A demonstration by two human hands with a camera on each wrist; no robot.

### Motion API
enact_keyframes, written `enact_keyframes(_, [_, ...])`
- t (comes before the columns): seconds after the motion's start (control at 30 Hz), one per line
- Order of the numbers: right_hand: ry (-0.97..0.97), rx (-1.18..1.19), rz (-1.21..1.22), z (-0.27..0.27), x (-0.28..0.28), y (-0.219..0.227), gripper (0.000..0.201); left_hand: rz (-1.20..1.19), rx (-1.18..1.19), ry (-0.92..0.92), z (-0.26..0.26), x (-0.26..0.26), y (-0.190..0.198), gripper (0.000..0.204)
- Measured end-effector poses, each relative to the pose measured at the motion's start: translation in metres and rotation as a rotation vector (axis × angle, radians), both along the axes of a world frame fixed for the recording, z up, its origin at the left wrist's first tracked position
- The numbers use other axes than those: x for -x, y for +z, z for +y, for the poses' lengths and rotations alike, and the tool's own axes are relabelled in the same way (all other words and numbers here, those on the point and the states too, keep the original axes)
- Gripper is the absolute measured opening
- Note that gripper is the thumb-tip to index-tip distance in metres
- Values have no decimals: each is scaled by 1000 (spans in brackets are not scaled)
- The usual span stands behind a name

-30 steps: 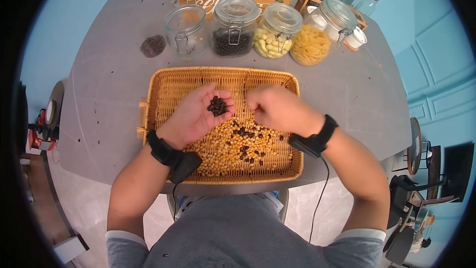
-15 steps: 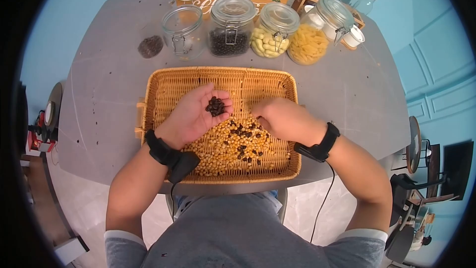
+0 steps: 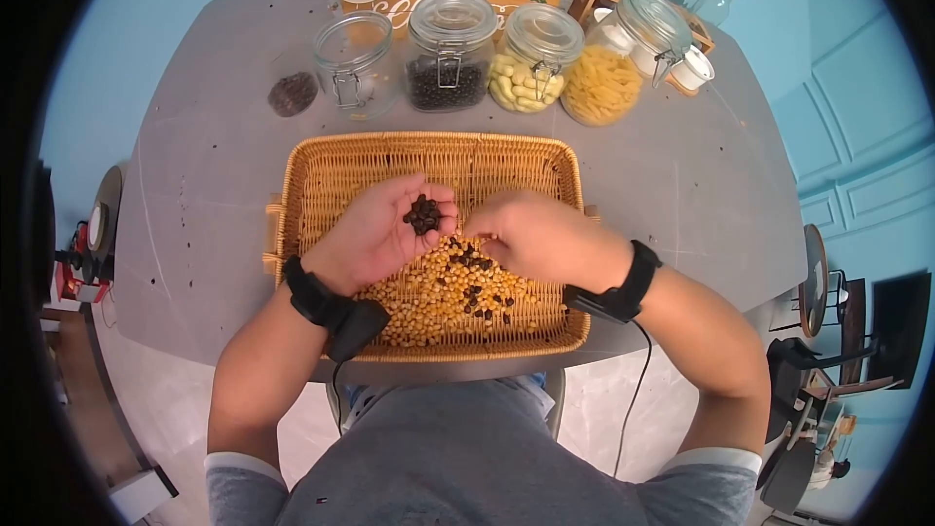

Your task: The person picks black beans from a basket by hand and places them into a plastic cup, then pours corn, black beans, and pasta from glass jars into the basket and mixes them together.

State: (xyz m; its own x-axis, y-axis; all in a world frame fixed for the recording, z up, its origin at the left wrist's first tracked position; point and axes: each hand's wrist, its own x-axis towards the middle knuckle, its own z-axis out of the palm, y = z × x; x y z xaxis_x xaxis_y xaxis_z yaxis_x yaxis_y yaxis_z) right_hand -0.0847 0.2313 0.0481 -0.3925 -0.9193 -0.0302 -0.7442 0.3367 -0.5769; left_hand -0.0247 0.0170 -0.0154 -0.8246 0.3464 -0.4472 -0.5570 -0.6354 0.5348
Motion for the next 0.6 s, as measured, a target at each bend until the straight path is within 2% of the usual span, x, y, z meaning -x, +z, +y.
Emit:
enact_keyframes(0.07, [29, -1, 52, 0, -5, -11, 19, -41, 18, 51, 1, 0, 3, 40])
enact_keyframes(0.13, [46, -111, 112, -3, -8, -18, 16, -45, 24, 46, 2, 0, 5, 40])
enact_keyframes(0.23, [27, -87, 108, -4, -7, -20, 5, -43, 16, 51, 0, 0, 3, 39])
enact_keyframes(0.37, [12, -111, 76, -1, -3, -20, 6, -15, 37, 44, 0, 1, 1, 38])
enact_keyframes(0.43, [-8, 59, 71, 2, 4, -24, 10, -19, 27, 46, 0, 0, 0, 38])
enact_keyframes(0.6, [-60, 46, 4, 4, 10, -16, 8, -34, 59, 36, 2, 0, 6, 39])
